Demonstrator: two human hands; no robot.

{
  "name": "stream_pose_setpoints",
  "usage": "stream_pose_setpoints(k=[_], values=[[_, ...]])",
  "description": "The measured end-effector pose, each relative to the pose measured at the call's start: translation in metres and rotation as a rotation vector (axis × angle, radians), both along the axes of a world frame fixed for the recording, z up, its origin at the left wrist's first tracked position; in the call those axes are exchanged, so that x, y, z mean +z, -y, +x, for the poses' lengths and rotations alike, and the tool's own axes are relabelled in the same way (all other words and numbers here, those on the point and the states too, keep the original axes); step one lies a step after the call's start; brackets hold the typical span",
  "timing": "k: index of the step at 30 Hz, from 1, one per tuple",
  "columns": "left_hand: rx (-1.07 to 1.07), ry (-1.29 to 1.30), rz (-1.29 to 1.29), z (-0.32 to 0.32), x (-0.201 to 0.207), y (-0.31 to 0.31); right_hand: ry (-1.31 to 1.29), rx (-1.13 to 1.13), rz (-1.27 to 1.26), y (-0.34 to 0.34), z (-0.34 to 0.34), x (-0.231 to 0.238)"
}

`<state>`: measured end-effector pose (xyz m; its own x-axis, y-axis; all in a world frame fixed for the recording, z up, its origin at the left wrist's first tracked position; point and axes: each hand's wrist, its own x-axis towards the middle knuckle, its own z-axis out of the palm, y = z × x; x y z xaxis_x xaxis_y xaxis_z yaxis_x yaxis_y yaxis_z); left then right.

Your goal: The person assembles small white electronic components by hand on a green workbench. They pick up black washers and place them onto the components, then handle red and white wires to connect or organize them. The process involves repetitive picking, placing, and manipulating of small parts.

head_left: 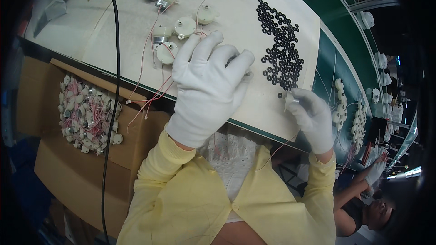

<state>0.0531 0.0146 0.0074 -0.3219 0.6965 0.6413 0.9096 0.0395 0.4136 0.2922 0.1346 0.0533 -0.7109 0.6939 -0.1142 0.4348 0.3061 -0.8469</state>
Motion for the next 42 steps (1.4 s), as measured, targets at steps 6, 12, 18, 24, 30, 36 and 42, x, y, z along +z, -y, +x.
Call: stream_pose_setpoints(k=[6,12,18,24,30,36,42], values=[[-0.02,0.011,-0.024,-0.002,-0.001,0.003,0.13,0.238,0.465,-0.006,-0.015,0.004],[-0.043,0.016,-0.054,-0.004,0.0,0.004,0.367,0.31,0.847,0.0,-0.023,0.017],[0.006,-0.028,-0.055,0.0,0.005,0.003,0.549,0.44,0.9,0.01,-0.019,0.043],[-0.013,-0.036,-0.095,0.001,0.005,0.003,0.65,0.504,0.962,0.012,-0.019,0.042],[-0.002,-0.047,-0.088,0.004,0.003,0.003,0.472,0.415,0.894,0.007,-0.012,0.024],[0.002,-0.051,-0.116,0.004,0.002,0.004,0.359,-0.002,0.726,0.012,0.03,-0.004],[0.002,-0.083,-0.086,0.004,0.001,0.004,0.499,-0.2,0.784,0.007,0.069,0.0]])
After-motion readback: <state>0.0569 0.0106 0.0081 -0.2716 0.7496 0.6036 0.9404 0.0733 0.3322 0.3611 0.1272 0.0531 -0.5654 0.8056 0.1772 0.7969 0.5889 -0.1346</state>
